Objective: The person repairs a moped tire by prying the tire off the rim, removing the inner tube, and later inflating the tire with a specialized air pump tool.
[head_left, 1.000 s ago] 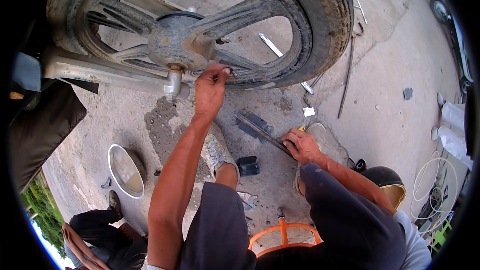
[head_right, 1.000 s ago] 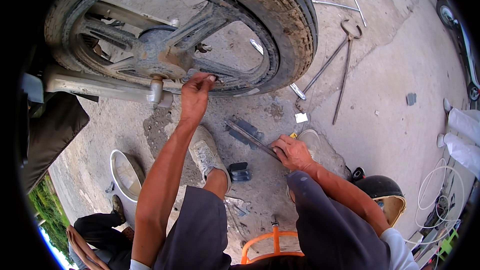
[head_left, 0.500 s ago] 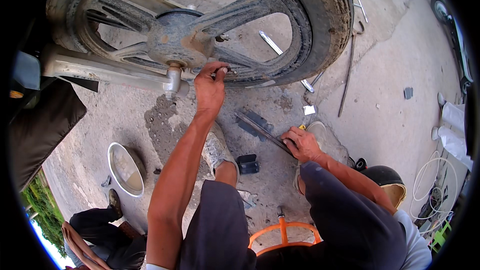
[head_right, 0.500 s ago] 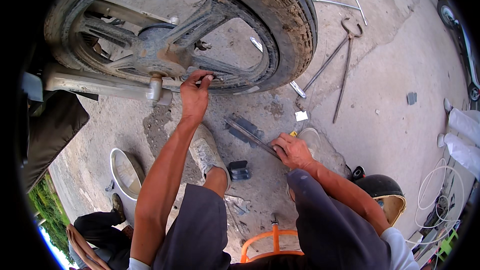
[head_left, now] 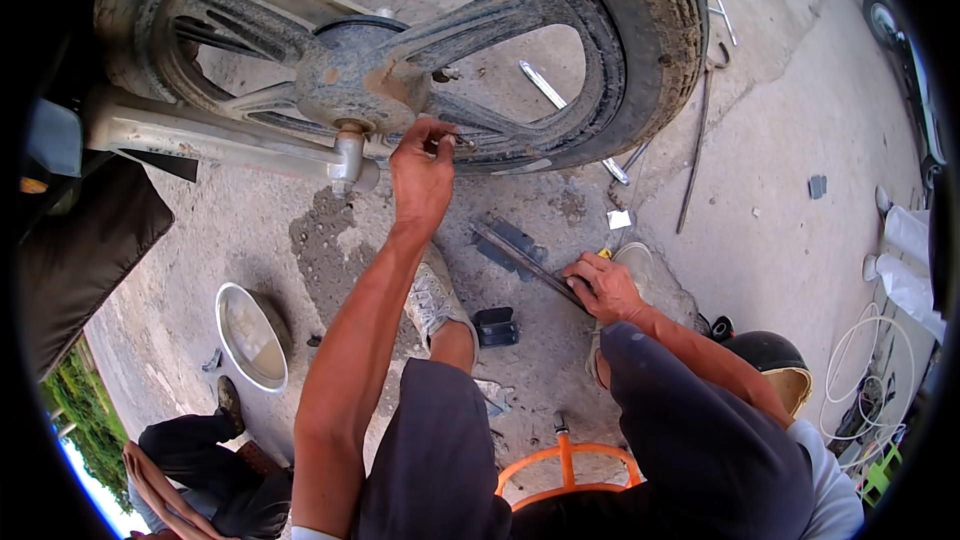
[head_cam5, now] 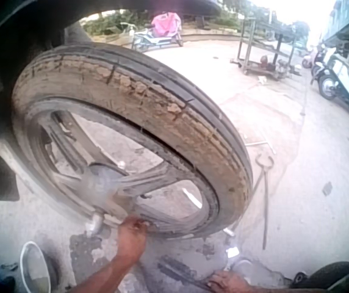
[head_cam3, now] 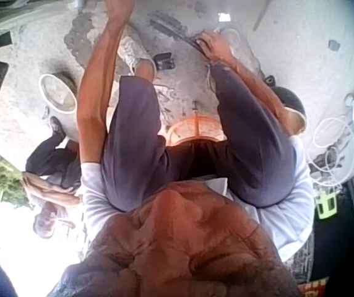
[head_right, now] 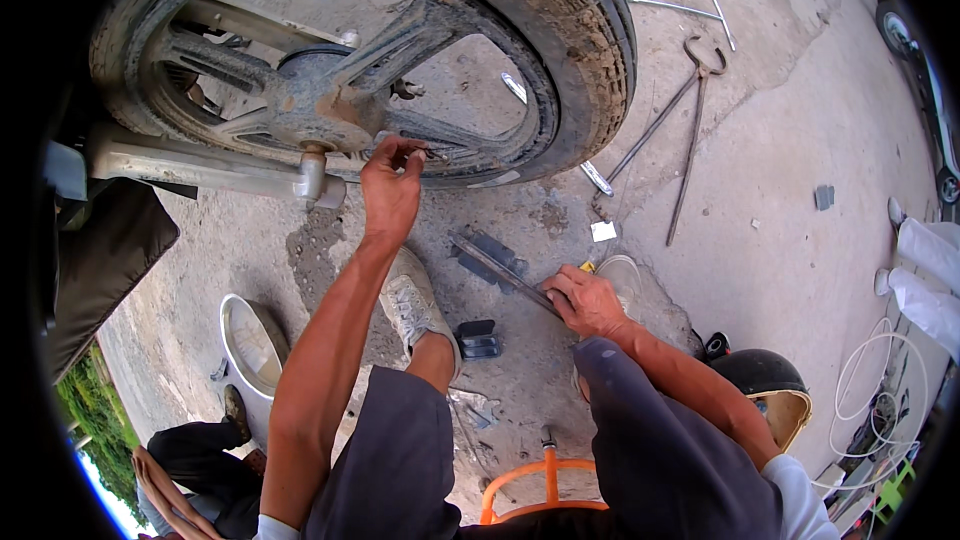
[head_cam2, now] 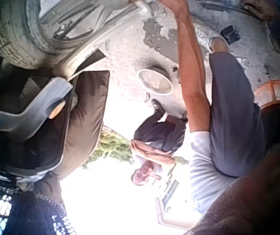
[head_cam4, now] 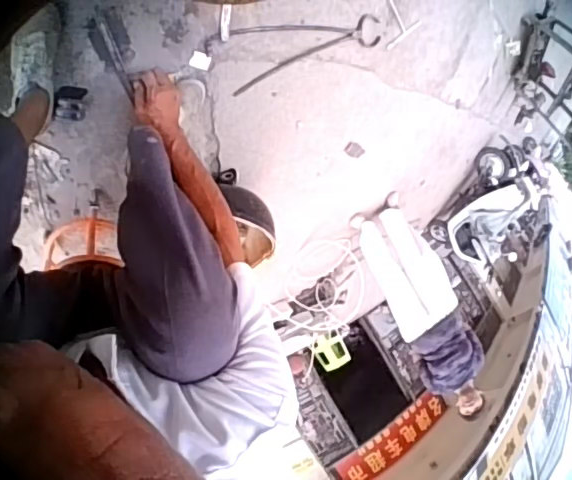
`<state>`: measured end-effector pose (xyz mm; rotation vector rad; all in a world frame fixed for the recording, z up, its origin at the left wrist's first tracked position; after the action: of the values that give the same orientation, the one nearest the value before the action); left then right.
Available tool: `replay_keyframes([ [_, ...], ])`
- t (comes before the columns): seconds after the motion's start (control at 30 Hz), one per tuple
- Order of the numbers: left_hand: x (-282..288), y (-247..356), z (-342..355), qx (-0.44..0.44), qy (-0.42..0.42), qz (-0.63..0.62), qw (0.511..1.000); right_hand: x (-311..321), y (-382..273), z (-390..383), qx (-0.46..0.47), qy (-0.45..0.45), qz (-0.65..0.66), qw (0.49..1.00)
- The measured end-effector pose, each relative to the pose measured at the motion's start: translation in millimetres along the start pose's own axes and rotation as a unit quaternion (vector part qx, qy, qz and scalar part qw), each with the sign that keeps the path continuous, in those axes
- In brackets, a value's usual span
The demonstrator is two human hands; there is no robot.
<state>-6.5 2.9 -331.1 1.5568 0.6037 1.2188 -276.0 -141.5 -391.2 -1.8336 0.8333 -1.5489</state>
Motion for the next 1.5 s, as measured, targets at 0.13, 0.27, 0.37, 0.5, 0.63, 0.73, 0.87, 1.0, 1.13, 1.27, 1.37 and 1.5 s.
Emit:
replay_keyframes([
  [0.13, -2, -14, -1, 0.068, -0.002, -0.110, 0.992, 1, -1, 0, 0.002, 0.001, -0.002, 1.000],
  [0.27, 1, -6, 1, -0.003, 0.000, -0.064, 0.998, 0, -1, 0, 0.004, 0.003, 0.000, 1.000],
  [0.37, 2, -6, 0, -0.012, 0.018, -0.027, 0.999, 1, -2, 1, 0.004, 0.002, -0.006, 1.000],
  [0.5, -3, -13, -2, 0.040, 0.028, -0.127, 0.991, 1, -2, 1, 0.002, 0.005, 0.001, 1.000],
  [0.63, -3, -16, -5, 0.078, 0.019, -0.100, 0.992, 2, -2, 0, 0.001, 0.007, 0.000, 1.000],
  [0.73, -6, -14, -7, 0.089, 0.027, -0.120, 0.988, 3, 0, 0, 0.003, 0.009, 0.003, 1.000],
  [0.87, 0, -9, -2, 0.017, 0.049, -0.058, 0.997, 3, -1, 0, 0.006, 0.007, 0.004, 1.000],
  [1.0, -4, -10, -3, 0.043, 0.037, -0.068, 0.996, 4, 2, -2, -0.003, 0.008, -0.002, 1.000],
  [1.13, 4, -20, -4, 0.013, 0.047, -0.131, 0.990, -1, -6, 3, 0.007, 0.006, 0.002, 1.000],
  [1.27, 5, -16, -6, 0.040, 0.020, -0.090, 0.995, -3, -9, 4, 0.003, -0.004, -0.001, 1.000],
  [1.37, -14, -7, -6, 0.069, 0.010, -0.058, 0.996, 3, 0, -4, -0.018, -0.003, -0.001, 1.000],
  [1.5, -10, -16, -3, -0.039, 0.010, -0.048, 0.998, 52, -20, -30, -0.027, 0.090, 0.058, 0.994],
])
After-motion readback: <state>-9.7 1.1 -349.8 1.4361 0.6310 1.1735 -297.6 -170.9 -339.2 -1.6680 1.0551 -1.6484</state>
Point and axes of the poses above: each hand's wrist, its own z-axis towards the middle knuckle, its own x-axis out of the back of the hand, y = z × x, the point moved 8 cm from there along z, towards the middle knuckle, and after that the axes turned 5 degrees about -y, right-handed, at the moved point
